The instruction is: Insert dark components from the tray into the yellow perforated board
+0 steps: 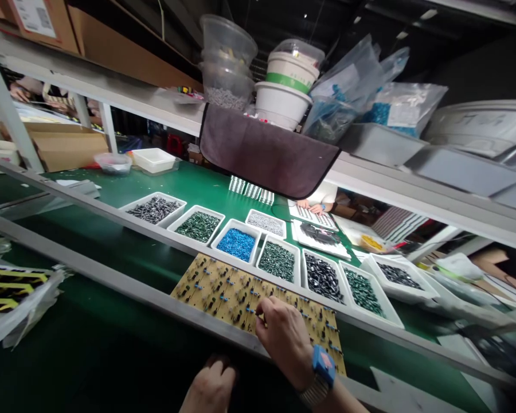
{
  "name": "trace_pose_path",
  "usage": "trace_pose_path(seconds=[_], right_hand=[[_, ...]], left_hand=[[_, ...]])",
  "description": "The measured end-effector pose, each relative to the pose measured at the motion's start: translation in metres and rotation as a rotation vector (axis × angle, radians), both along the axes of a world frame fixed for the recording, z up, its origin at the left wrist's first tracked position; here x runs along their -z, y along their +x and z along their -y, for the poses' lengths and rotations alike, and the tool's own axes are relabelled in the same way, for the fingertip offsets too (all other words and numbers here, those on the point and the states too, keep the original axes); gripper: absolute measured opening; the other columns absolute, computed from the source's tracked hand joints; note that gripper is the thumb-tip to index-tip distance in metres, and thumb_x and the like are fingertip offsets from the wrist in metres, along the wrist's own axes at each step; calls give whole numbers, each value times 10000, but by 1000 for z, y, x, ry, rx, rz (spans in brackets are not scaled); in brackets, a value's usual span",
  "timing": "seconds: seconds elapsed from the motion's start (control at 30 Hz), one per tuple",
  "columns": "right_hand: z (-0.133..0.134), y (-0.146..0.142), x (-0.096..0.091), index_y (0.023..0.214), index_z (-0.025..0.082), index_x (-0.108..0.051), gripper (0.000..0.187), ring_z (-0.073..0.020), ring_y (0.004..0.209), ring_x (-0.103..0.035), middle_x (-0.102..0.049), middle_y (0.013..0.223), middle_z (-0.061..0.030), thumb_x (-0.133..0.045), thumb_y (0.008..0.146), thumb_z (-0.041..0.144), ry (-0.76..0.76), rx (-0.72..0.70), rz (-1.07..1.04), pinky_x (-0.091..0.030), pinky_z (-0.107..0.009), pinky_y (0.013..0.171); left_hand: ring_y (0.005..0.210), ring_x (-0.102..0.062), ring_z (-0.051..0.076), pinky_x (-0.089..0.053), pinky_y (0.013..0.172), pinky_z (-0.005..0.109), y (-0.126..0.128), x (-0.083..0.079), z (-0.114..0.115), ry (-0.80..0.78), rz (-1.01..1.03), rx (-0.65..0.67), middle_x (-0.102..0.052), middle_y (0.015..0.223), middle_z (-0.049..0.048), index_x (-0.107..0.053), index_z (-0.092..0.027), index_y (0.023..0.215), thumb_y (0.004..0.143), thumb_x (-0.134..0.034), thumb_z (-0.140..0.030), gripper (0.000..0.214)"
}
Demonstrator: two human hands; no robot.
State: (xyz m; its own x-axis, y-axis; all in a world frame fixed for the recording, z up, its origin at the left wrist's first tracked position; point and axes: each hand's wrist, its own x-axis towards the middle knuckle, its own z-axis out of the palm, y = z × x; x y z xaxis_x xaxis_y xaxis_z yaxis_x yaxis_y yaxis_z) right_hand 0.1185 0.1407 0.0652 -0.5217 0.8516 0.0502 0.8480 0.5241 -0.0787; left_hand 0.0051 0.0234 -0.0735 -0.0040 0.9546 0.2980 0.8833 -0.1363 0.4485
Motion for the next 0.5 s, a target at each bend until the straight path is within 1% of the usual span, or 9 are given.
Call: trace_pose_path(seconds=[0.1, 0.17, 0.23, 0.3, 0.37, 0.43, 0.47, 0.5], right_hand=[[-3, -4, -2, 824, 182, -675, 148, -193, 784, -654, -698, 839, -45, -534, 813, 140, -21, -21, 30, -407, -276, 699], [-6, -7, -4, 815, 173, -691, 148, -200, 783, -659, -710, 830, -59, -548, 794, 141, -40, -36, 49, -411, -278, 705], [-11, -9, -8, 789, 165, -704, 143, -208, 775, -662, -719, 810, -69, -563, 775, 143, -69, -49, 57, -415, -282, 699], [-16, -10, -13, 756, 168, -711, 129, -207, 768, -661, -724, 792, -64, -586, 763, 141, -116, -56, 48, -419, -277, 692], [-15, -9, -20, 785, 168, -718, 96, -204, 775, -656, -725, 804, -57, -627, 758, 149, -146, -45, 32, -425, -273, 698], [-5, -5, -25, 883, 168, -715, 123, -199, 792, -648, -718, 847, -54, -651, 777, 164, -123, -30, -17, -432, -272, 718], [3, -3, -26, 921, 177, -710, 139, -189, 797, -644, -711, 870, -48, -646, 798, 169, -115, -52, -58, -434, -266, 723], [12, -1, -26, 938, 194, -708, 148, -174, 800, -642, -703, 893, -37, -631, 816, 162, -132, -108, -103, -436, -251, 722]], left_hand=[[706, -679, 182, -553, 663, 262, -4, -6, 5, -29, 66, -2, -697, 781, 34, -674, -211, 843, 794, -453, 21, 324], [720, -683, 157, -538, 667, 228, -9, -14, 8, -73, 189, 24, -703, 794, 23, -681, -214, 882, 834, -485, -45, 263], [751, -684, 153, -527, 693, 223, -15, -22, 11, -141, 404, 67, -703, 809, 29, -705, -215, 910, 883, -502, -153, 215], [735, -673, 156, -520, 695, 236, -20, -29, 13, -207, 680, 81, -687, 814, 41, -731, -211, 950, 898, -515, -256, 227], [656, -642, 140, -497, 600, 230, -23, -35, 14, -264, 931, 52, -659, 823, 48, -741, -190, 967, 888, -535, -328, 260], [584, -598, 117, -445, 508, 214, -25, -40, 16, -342, 1130, 28, -635, 791, 42, -730, -153, 999, 876, -562, -382, 309], [571, -590, 114, -419, 479, 205, -25, -43, 17, -376, 1214, 22, -625, 775, 32, -707, -140, 1058, 859, -594, -407, 351], [563, -590, 115, -393, 453, 198, -25, -46, 18, -398, 1289, 16, -615, 755, 19, -667, -127, 1137, 833, -635, -430, 431]])
